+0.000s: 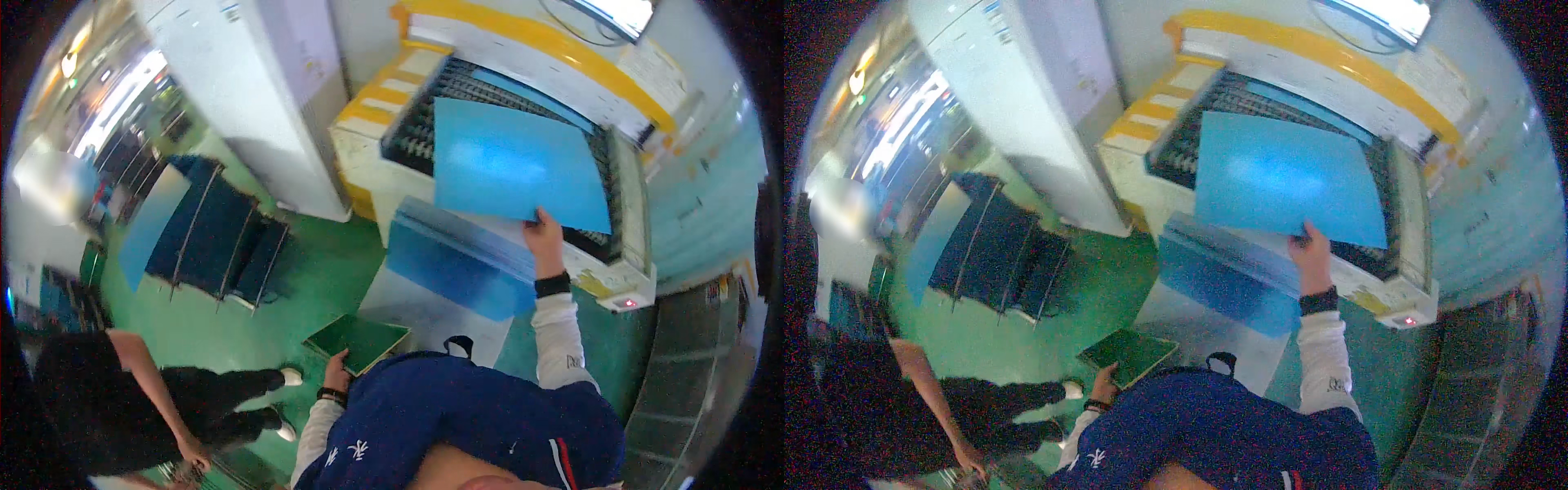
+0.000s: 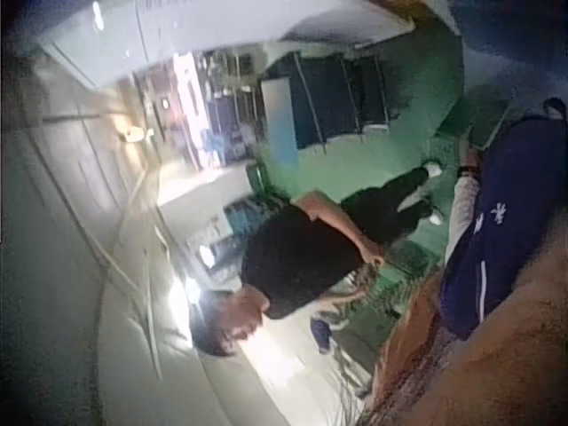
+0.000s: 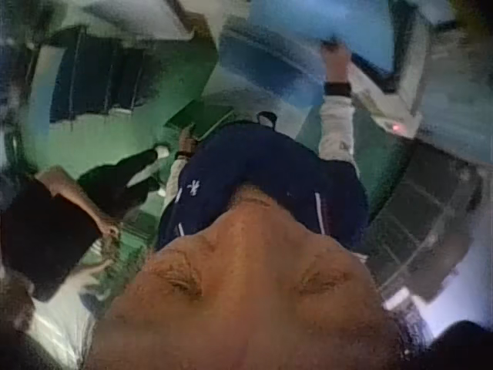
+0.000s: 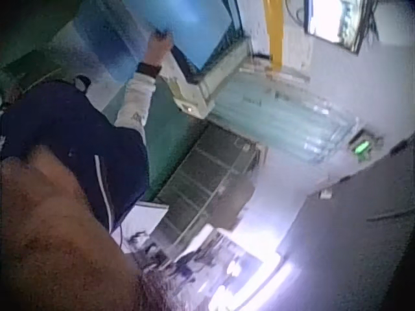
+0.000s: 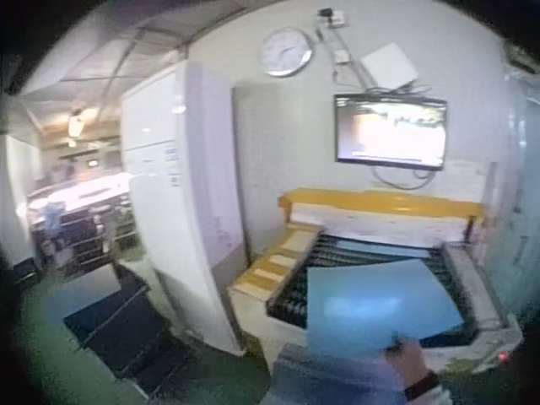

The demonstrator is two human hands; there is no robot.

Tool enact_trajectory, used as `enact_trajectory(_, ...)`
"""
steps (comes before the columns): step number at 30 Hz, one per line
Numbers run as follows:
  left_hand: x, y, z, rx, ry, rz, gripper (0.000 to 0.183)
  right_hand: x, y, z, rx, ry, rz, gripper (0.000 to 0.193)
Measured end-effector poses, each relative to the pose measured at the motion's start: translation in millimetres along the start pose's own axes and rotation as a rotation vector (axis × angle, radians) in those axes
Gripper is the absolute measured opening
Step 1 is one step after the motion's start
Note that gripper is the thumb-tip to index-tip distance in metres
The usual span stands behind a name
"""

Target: Insert metal plates into a processing machine and retrieve them.

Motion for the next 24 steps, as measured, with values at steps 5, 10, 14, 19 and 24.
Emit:
enact_trajectory(5,5,-12,12,0.225,-0.196,-0.215,0.023,-30,1,26,-0.408,1.374,-0.286,0.019)
enact_trajectory(10,25,10,38,0.272,-0.056,-0.170,0.025,-31,14,33,-0.525,1.350,-0.233,0.015)
enact_trajectory(14,-23,-13,-33,-0.198,0.608,0.090,0.033,-41,10,55,-0.693,1.200,0.086,0.025)
enact_trajectory(19,-8,-10,-22,-0.181,1.018,0.073,0.043,-54,3,61,-0.783,1.003,0.159,0.032)
enact_trajectory(24,27,-4,11,-0.075,0.978,0.028,0.045,-63,28,95,-0.447,0.674,0.200,0.028)
Point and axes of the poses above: each hand's wrist, its own y-axis towards the middle knuckle, its own x-axis out of the back of the hand, z = x × y, the point moved 10 cm from there along y, towards the middle knuckle, and after that the axes turned 6 degrees about z, right-handed, at the moved point
